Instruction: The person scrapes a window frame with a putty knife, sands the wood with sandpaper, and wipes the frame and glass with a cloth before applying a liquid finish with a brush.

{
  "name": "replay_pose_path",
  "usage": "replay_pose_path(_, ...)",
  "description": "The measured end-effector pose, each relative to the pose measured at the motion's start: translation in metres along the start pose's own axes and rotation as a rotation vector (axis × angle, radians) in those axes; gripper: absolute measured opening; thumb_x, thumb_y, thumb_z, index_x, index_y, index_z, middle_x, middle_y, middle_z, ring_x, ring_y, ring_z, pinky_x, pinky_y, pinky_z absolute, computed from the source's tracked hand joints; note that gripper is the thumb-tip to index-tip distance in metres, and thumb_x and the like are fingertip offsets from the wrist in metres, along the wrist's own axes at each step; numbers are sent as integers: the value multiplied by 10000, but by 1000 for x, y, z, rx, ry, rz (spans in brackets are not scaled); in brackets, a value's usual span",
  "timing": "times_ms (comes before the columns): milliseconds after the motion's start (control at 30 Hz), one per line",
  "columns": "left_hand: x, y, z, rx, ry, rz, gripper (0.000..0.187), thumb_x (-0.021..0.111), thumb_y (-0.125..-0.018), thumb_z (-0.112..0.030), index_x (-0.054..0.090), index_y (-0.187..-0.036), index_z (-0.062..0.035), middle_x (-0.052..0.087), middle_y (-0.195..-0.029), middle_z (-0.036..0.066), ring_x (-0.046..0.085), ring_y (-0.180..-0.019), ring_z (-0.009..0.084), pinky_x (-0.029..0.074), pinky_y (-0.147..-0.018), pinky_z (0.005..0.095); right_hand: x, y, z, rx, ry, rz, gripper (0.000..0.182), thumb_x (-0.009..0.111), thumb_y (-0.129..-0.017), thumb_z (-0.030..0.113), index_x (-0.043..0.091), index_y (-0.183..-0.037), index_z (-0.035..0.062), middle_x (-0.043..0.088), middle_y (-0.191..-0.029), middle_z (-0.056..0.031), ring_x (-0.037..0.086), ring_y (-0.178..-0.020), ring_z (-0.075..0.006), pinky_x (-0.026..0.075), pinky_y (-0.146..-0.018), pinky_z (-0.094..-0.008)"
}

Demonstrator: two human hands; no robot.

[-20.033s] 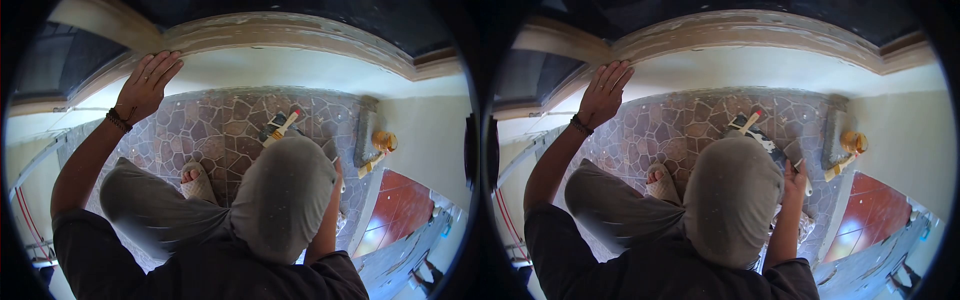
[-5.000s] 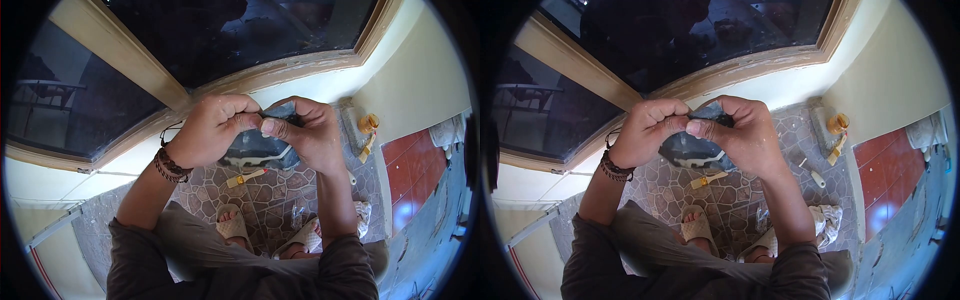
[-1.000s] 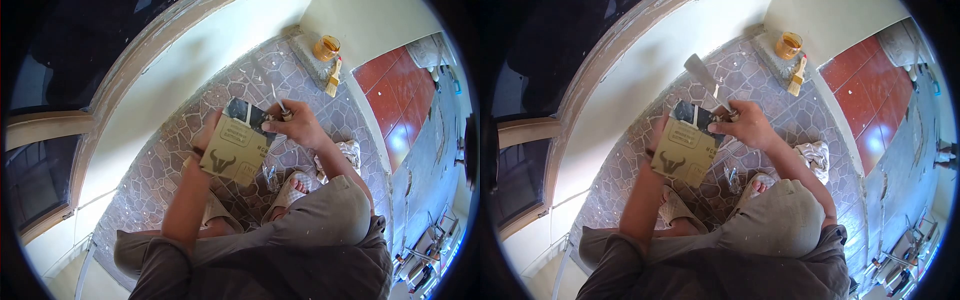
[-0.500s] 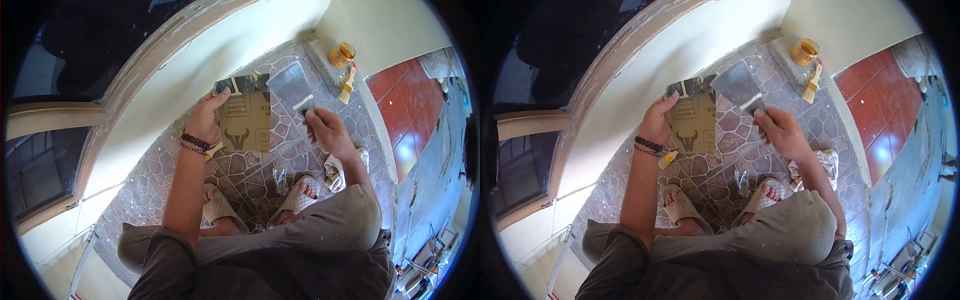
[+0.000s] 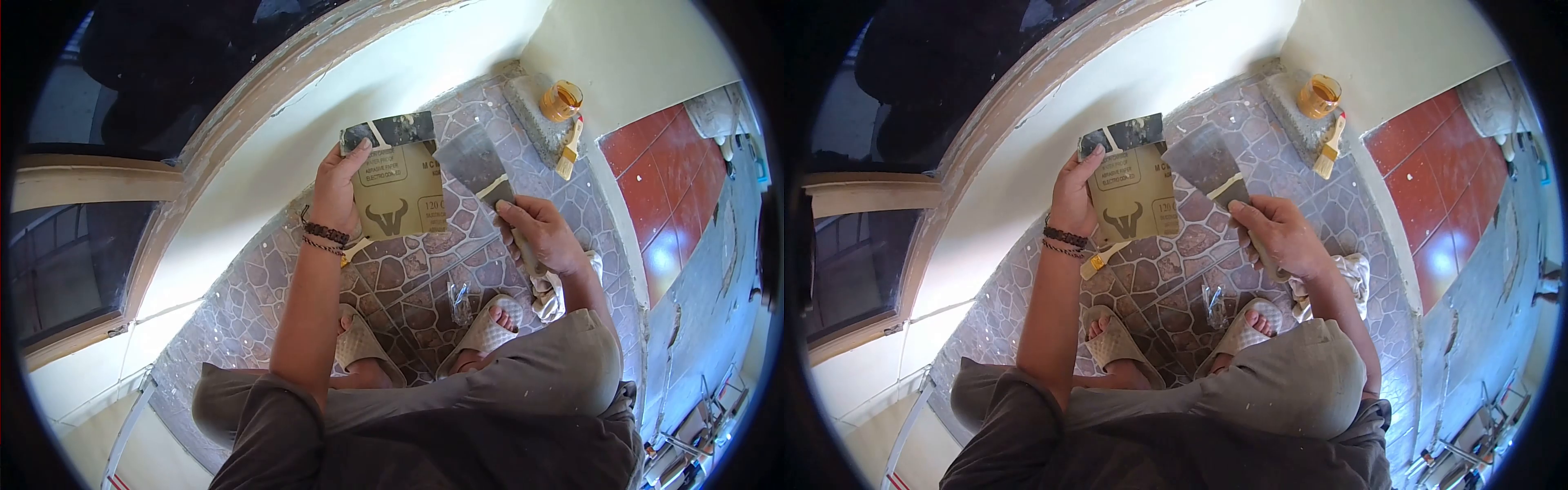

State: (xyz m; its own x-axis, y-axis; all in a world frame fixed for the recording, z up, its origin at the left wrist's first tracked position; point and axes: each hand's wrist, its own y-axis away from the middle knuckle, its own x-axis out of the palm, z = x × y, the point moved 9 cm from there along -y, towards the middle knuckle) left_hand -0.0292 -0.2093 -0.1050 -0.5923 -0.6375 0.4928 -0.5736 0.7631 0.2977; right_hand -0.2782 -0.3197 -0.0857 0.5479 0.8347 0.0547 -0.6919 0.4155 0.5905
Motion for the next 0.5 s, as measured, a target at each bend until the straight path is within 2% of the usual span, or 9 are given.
replay_pose_path(133,10,5,5,-10,32,12,116,600,-952,-101,634,-1046,-44,687,-957,32,675,-828,123,567,-745,277,9,-5,-4,30,42,7,325,551,-996,328,624,-936,17,565,-671,-13,552,-530,-96,450,-483,-250)
replay_pose_path(200,14,5,11,25,-87,94,143,614,-945,-102,630,-1070,-35,683,-972,23,661,-830,107,553,-746,268,14,-11,-6,22,22,21,311,554,-995,315,619,-964,12,567,-678,-15,557,-533,-100,455,-485,-253)
replay_pose_path(267,19,8,14,48,-161,103,161,626,-939,-103,628,-1082,-28,682,-978,20,651,-841,99,541,-755,266,24,-17,0,-81,-82,66,278,577,-979,275,610,-965,-1,580,-701,-44,585,-540,-127,491,-490,-285)
replay_pose_path(433,29,12,-1,83,-300,171,206,648,-930,-110,622,-1109,-12,681,-1002,18,619,-882,87,509,-793,266,31,-26,6,-146,-149,102,265,586,-976,265,594,-1016,3,595,-726,-42,586,-540,-114,483,-470,-270)
replay_pose_path(500,33,14,-5,42,-311,210,207,646,-935,-117,617,-1111,-11,675,-1003,16,613,-902,94,501,-822,270,30,-29,9,-163,-151,95,274,592,-976,274,592,-1021,5,598,-730,-41,581,-531,-107,473,-456,-259)
